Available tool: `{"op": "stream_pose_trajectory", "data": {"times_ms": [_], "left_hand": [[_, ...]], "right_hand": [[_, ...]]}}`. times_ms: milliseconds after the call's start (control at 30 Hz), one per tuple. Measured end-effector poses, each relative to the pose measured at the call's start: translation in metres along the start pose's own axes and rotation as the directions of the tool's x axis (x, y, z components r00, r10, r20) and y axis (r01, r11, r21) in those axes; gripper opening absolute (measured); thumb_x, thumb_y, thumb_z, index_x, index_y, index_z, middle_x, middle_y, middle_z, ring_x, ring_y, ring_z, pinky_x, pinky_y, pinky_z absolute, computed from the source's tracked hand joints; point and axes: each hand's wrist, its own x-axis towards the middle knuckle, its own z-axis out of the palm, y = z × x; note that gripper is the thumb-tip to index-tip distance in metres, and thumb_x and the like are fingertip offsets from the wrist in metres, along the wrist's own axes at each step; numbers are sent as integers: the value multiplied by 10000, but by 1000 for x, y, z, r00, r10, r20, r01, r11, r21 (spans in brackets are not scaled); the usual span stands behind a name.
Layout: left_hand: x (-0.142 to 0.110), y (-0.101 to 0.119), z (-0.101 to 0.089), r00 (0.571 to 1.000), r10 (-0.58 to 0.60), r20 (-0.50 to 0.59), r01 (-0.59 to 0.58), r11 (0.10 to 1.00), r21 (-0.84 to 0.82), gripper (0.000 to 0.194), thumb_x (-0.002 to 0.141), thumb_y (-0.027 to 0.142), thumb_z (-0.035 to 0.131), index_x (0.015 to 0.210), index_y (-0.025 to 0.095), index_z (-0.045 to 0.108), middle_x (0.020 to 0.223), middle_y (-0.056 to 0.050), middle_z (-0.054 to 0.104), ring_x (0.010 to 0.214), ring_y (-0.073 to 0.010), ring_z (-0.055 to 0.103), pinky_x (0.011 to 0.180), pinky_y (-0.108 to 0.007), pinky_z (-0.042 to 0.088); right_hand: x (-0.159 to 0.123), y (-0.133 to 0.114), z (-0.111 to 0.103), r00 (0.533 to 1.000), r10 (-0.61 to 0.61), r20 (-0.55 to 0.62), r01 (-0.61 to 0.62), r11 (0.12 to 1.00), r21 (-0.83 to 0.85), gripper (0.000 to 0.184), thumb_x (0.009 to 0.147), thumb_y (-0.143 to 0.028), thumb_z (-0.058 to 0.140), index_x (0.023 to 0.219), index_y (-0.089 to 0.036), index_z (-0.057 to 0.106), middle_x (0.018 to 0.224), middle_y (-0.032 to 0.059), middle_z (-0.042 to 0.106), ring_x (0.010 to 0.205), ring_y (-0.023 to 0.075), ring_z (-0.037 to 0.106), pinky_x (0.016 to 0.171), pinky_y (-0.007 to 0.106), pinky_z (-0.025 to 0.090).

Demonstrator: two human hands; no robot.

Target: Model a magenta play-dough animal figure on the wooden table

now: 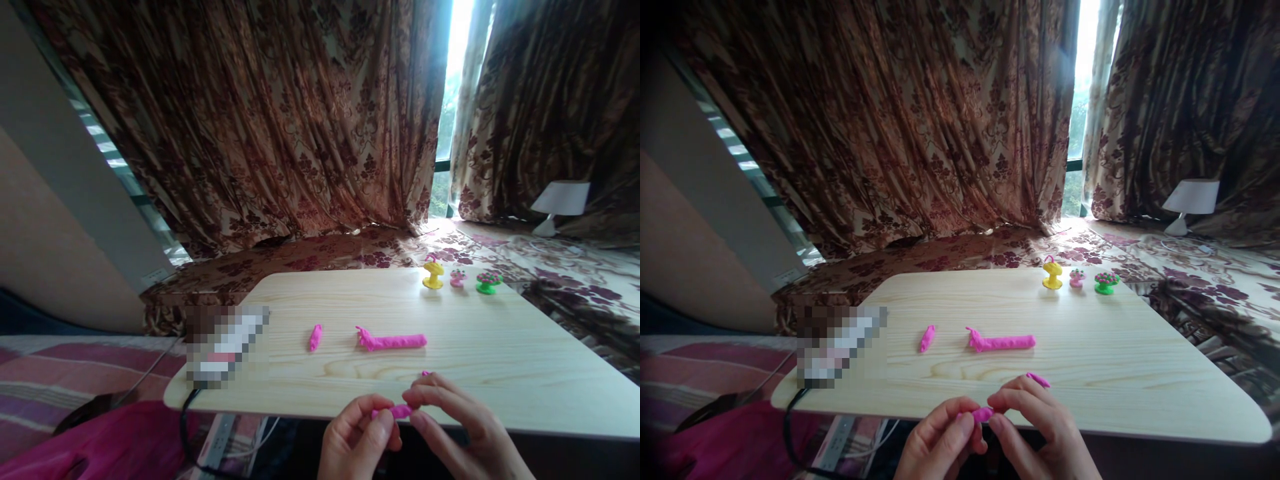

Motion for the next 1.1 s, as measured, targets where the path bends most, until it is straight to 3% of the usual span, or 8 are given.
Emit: {"op": "stream_pose_trajectory", "data": {"times_ms": [233,433,533,667,933,1100], "left_hand": [[-3,2,3,1000,16,5,-16,1000,-7,332,588,421,776,756,146,695,571,-31,642,568,-133,564,615,-262,440],[1,0,0,1000,-15,-5,15,1000,-2,344,612,453,751,758,149,685,559,-17,610,564,-132,540,589,-263,437],[3,-2,1,999,13,36,-14,1000,1,339,636,457,733,745,139,690,550,-14,591,552,-124,518,593,-268,434],[2,-2,2,997,35,72,-37,999,18,330,664,445,715,756,129,693,550,-19,588,562,-125,514,613,-276,426],[4,-4,0,995,13,101,-14,1000,9,335,690,465,680,737,134,681,538,-10,562,555,-127,512,605,-277,420],[6,-5,-2,997,26,71,-30,998,63,326,689,465,683,718,140,669,556,-8,567,562,-120,509,582,-251,400]], "right_hand": [[-1,1,2,997,23,68,-23,1000,-8,114,828,-180,579,905,-250,624,813,-6,688,900,180,659,705,188,535],[1,3,-6,993,44,106,-38,998,-52,258,812,-168,599,1061,-238,600,981,32,656,926,161,642,778,183,526],[2,4,-7,991,-12,131,14,1000,-11,316,791,-129,609,1090,-234,598,972,47,635,892,163,641,757,206,534],[4,2,-4,988,-39,150,40,999,-1,253,785,-131,614,1015,-236,637,887,41,632,820,164,642,719,228,539],[5,2,1,991,-57,125,63,997,-48,95,820,-169,579,840,-227,652,800,29,653,763,162,647,700,230,536],[0,7,1,997,-78,22,79,994,-71,234,775,-173,639,999,-241,628,920,34,664,868,178,650,752,229,534]]}}
